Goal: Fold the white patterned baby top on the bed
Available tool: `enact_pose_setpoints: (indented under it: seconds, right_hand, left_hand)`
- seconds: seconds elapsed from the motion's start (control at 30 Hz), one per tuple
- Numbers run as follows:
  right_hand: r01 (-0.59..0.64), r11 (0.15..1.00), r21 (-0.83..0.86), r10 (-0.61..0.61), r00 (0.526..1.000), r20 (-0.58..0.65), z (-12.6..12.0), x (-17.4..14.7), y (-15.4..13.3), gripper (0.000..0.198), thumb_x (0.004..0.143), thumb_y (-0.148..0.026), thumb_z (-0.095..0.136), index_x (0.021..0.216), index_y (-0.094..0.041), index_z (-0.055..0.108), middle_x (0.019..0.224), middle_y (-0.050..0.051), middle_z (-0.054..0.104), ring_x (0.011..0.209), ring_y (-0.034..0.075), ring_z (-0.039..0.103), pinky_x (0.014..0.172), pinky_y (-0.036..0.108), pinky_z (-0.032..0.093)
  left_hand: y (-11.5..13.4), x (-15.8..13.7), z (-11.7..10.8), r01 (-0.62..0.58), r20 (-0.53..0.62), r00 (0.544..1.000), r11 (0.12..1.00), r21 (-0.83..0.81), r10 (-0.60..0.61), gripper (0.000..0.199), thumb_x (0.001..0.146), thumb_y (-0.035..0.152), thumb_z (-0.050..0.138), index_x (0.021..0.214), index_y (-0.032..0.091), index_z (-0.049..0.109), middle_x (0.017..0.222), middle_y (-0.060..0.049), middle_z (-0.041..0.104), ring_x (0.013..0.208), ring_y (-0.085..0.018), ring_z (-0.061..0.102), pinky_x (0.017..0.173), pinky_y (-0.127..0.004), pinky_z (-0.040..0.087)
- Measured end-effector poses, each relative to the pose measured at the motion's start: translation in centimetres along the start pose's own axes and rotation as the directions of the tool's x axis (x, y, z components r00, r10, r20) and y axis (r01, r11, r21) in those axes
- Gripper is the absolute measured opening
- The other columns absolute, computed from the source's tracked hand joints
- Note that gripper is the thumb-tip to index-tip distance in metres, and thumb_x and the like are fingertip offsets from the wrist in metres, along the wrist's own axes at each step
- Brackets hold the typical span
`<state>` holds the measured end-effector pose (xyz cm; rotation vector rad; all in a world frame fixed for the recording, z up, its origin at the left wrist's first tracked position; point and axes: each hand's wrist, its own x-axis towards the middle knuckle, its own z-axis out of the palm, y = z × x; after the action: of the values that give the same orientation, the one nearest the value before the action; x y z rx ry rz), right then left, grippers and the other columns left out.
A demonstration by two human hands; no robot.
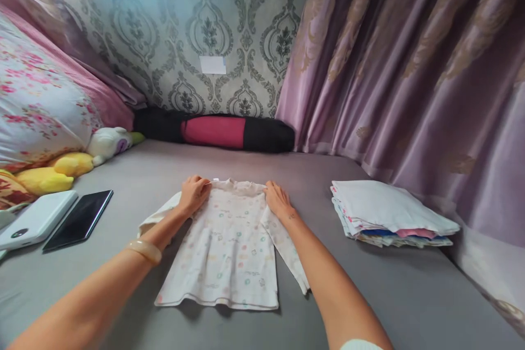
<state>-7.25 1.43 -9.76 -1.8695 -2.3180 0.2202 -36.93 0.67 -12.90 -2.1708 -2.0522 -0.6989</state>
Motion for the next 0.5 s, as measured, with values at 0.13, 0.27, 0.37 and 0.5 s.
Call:
enact_pose_setpoints:
  seconds: [0.13, 0.27, 0.37, 0.5]
  right_hand:
    - [0.001, 1.000, -0.002, -0.001, 1.000, 0.021, 0.4, 1.3, 0.3, 0.023, 0.103, -0.030, 0.035, 0.109, -0.021, 0.055, 0.121, 0.010, 0.061, 0.109, 0.021, 0.057, 0.080, 0.029, 0.038]
    - [0.016, 1.000, -0.007, -0.016, 0.999, 0.032, 0.1, 3.4, 0.6, 0.021, 0.102, -0.029, 0.036, 0.109, -0.022, 0.055, 0.123, 0.010, 0.060, 0.112, 0.022, 0.056, 0.083, 0.030, 0.038]
    - [0.028, 1.000, -0.013, -0.028, 0.999, 0.031, 0.0, 5.2, 1.0, 0.021, 0.102, -0.028, 0.037, 0.110, -0.021, 0.055, 0.123, 0.010, 0.060, 0.113, 0.022, 0.055, 0.085, 0.030, 0.038]
    - [-0.007, 0.999, -0.037, 0.008, 0.999, 0.042, 0.1, 7.0, 1.5, 0.025, 0.102, -0.029, 0.037, 0.113, -0.020, 0.057, 0.124, 0.012, 0.060, 0.115, 0.023, 0.055, 0.086, 0.031, 0.039]
  left_hand:
    - [-0.4, 0.7, 0.8, -0.010, -0.010, 1.000, 1.000, 0.007, 0.010, 0.035, 0.095, 0.034, 0.036, 0.101, 0.021, 0.069, 0.104, -0.012, 0.061, 0.098, -0.027, 0.053, 0.085, -0.038, 0.039]
    - [-0.7, 2.3, 1.4, 0.001, -0.009, 1.000, 1.000, 0.018, 0.000, 0.036, 0.096, 0.034, 0.036, 0.103, 0.020, 0.068, 0.106, -0.013, 0.061, 0.100, -0.028, 0.053, 0.087, -0.039, 0.039]
    - [-0.7, 4.0, 1.8, -0.004, -0.011, 1.000, 0.999, 0.033, 0.005, 0.036, 0.096, 0.033, 0.036, 0.104, 0.020, 0.068, 0.107, -0.012, 0.062, 0.101, -0.028, 0.053, 0.087, -0.039, 0.039]
    - [-0.5, 6.0, 1.9, 0.000, 0.031, 1.000, 0.998, 0.060, -0.002, 0.035, 0.095, 0.033, 0.036, 0.106, 0.021, 0.068, 0.108, -0.012, 0.063, 0.103, -0.028, 0.055, 0.087, -0.038, 0.039]
